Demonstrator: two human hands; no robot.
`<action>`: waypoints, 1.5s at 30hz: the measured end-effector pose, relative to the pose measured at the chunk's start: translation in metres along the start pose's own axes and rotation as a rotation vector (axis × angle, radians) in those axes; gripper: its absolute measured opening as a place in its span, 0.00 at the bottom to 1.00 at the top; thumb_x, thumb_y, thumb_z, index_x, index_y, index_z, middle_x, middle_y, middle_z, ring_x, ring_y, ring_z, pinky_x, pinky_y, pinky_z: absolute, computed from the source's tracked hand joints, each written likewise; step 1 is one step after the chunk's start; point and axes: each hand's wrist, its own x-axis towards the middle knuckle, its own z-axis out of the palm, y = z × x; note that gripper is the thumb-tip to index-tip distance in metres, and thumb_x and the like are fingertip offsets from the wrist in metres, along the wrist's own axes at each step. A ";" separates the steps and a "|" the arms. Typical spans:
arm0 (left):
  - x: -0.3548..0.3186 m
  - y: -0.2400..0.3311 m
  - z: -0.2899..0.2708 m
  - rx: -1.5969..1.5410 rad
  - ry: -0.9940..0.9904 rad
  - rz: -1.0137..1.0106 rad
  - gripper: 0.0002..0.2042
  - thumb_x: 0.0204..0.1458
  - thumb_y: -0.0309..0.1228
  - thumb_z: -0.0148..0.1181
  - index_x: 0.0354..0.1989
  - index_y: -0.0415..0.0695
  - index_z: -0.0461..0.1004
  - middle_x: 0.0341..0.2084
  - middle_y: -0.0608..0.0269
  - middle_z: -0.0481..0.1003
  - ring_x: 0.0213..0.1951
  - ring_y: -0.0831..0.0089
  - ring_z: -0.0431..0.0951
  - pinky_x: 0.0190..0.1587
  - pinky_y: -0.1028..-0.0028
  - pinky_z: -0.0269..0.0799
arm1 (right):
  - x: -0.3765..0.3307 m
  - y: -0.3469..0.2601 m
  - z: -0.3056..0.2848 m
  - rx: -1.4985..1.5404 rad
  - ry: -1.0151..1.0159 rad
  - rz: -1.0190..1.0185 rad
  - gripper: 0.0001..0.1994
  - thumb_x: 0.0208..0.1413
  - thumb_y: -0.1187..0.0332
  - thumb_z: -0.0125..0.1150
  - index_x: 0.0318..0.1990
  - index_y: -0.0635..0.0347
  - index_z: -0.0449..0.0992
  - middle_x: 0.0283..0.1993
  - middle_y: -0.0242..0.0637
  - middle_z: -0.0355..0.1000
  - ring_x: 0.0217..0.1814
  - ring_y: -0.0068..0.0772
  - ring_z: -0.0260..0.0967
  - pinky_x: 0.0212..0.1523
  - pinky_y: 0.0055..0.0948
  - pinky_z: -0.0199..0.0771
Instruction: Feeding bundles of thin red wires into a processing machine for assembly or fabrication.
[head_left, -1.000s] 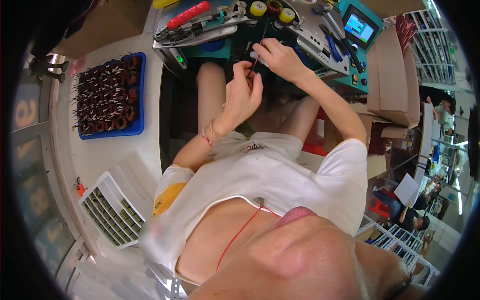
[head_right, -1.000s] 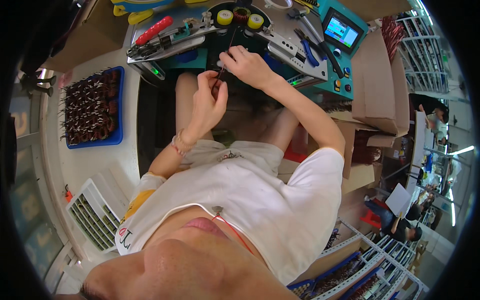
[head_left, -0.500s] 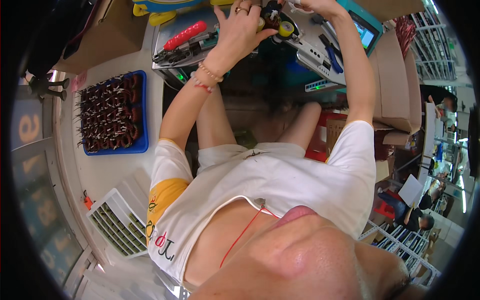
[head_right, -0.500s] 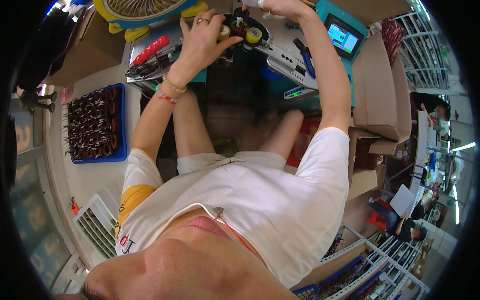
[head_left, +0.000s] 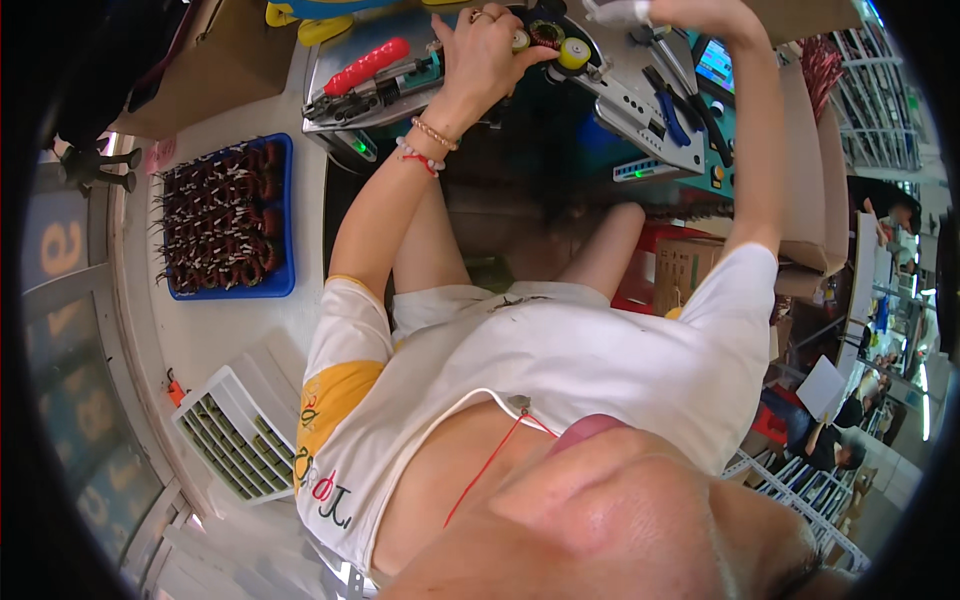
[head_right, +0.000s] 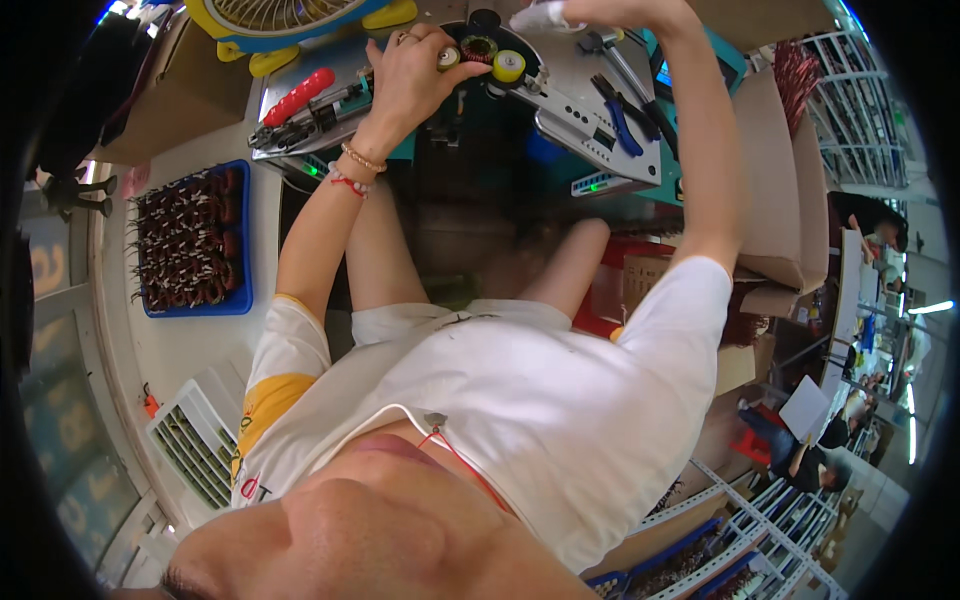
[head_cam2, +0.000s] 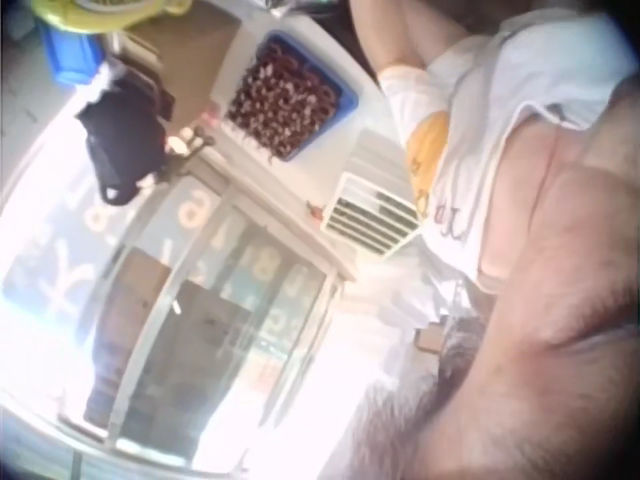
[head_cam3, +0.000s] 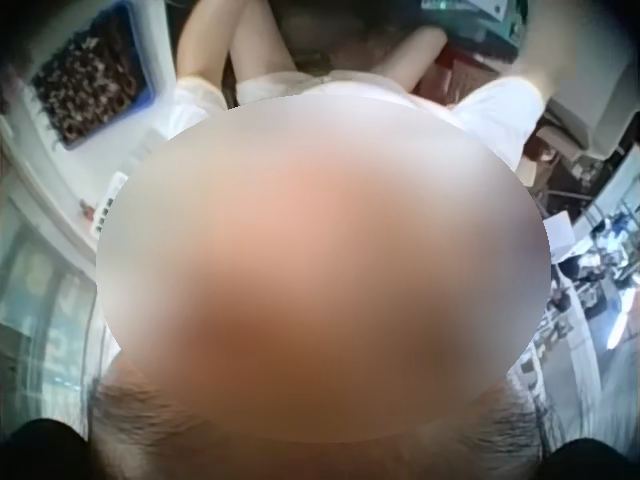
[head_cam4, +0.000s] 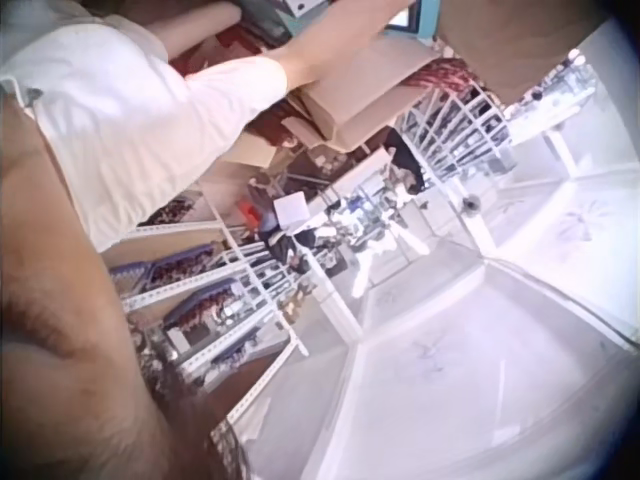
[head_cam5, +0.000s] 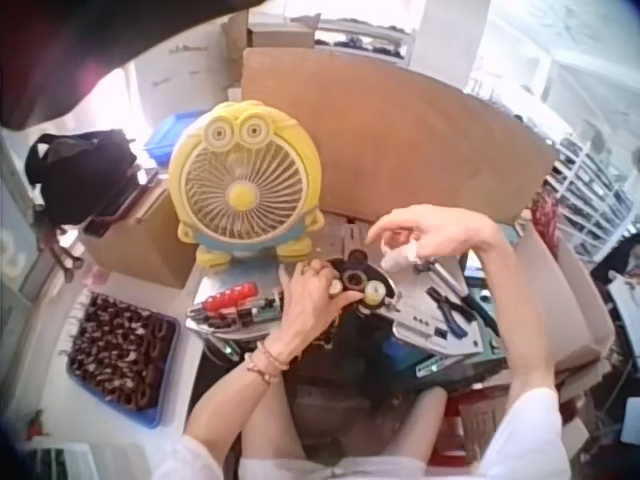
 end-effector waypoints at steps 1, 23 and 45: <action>0.007 0.004 0.005 -0.014 0.039 0.056 0.23 0.43 0.53 0.70 0.36 0.44 0.81 0.42 0.63 0.77 0.50 0.58 0.74 0.54 0.31 0.56 | -0.024 0.020 0.006 0.027 0.076 -0.132 0.21 0.54 0.64 0.64 0.54 0.63 0.74 0.43 0.38 0.76 0.46 0.31 0.72 0.47 0.31 0.73; -0.103 0.048 0.012 -0.878 -0.293 -0.500 0.13 0.64 0.36 0.49 0.36 0.38 0.73 0.19 0.58 0.74 0.22 0.68 0.75 0.26 0.66 0.69 | -0.139 0.011 0.226 0.036 0.051 0.169 0.14 0.55 0.73 0.59 0.49 0.62 0.75 0.44 0.49 0.75 0.49 0.52 0.72 0.49 0.42 0.72; 0.007 0.010 0.000 0.030 0.112 0.171 0.21 0.43 0.51 0.71 0.33 0.44 0.80 0.33 0.61 0.79 0.42 0.60 0.75 0.49 0.50 0.60 | 0.044 0.072 0.047 -0.177 0.557 -0.236 0.14 0.58 0.61 0.60 0.36 0.65 0.76 0.36 0.48 0.71 0.41 0.49 0.71 0.41 0.41 0.70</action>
